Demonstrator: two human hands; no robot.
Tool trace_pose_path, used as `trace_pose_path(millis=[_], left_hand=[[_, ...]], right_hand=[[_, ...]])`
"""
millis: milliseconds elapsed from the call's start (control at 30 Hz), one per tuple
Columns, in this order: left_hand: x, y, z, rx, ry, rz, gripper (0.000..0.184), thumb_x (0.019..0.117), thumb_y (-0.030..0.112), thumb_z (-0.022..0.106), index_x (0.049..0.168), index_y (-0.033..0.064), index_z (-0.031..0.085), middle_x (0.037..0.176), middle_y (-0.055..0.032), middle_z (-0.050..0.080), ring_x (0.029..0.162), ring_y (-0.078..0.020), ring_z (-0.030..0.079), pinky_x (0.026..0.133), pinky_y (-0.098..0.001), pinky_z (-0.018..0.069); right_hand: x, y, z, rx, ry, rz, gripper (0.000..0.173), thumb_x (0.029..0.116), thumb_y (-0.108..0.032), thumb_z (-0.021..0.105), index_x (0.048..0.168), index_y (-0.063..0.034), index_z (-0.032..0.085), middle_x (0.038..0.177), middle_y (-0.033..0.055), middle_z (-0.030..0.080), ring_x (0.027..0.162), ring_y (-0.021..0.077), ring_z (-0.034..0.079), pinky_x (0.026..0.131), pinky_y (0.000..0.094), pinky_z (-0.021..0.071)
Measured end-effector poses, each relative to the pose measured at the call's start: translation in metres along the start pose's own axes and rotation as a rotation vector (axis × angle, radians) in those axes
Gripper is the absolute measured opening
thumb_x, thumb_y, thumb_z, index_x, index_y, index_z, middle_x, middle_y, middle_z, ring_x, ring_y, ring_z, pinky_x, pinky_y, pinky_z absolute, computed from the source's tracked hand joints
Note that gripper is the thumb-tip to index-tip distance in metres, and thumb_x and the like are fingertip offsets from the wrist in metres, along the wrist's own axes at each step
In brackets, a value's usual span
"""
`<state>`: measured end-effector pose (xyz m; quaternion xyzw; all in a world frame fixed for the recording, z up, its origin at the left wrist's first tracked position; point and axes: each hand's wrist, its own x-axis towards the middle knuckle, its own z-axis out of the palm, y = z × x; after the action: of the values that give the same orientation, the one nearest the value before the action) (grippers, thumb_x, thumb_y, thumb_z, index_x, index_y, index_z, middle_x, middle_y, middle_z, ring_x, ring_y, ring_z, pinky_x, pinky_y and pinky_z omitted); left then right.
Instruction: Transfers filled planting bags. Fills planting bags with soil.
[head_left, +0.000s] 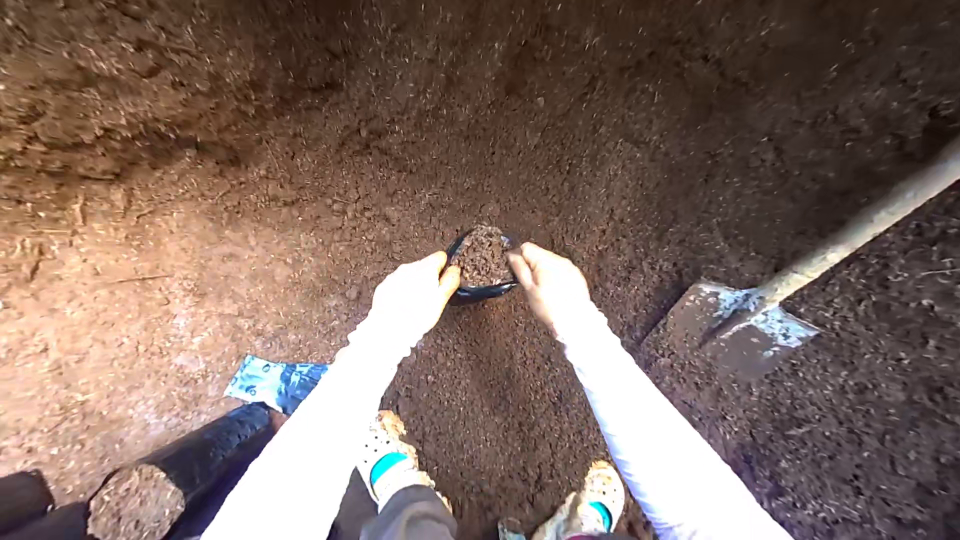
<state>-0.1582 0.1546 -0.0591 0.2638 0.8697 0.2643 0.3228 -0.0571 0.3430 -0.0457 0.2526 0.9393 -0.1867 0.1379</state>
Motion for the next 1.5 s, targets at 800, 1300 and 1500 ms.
trace_pose_path(millis=[800,1300,1500], left_hand=[[0.01,0.003,0.028,0.041,0.232,-0.003,0.058,0.101,0.053,0.059,0.129,0.0023,0.059,0.119,-0.0251,0.065,0.116,-0.046,0.061,0.095,-0.0708,0.0441],[0.028,-0.012,0.069,0.277,0.429,0.406,0.027,0.0997,0.042,0.064,0.106,0.0185,0.076,0.117,-0.0122,0.067,0.118,-0.0412,0.056,0.097,-0.0634,0.038],[0.002,-0.024,0.047,-0.082,0.432,0.159,0.038,0.1045,0.033,0.059,0.131,0.0054,0.06,0.129,-0.0203,0.058,0.108,-0.0365,0.06,0.09,-0.054,0.0504]], right_hand=[[-0.036,0.021,0.088,0.188,0.33,-0.448,0.036,0.0971,-0.004,0.058,0.131,-0.008,0.067,0.136,0.0197,0.062,0.129,0.0354,0.059,0.107,0.0484,0.0506],[-0.101,0.084,0.222,0.186,-0.785,-0.173,0.058,0.0834,-0.005,0.08,0.138,-0.0156,0.063,0.154,0.0237,0.043,0.138,0.0507,0.042,0.106,0.0679,0.042],[-0.053,0.039,0.062,0.512,-0.569,-0.21,0.049,0.0863,-0.004,0.077,0.133,-0.0016,0.062,0.137,0.027,0.054,0.127,0.0387,0.053,0.107,0.0534,0.0443]])
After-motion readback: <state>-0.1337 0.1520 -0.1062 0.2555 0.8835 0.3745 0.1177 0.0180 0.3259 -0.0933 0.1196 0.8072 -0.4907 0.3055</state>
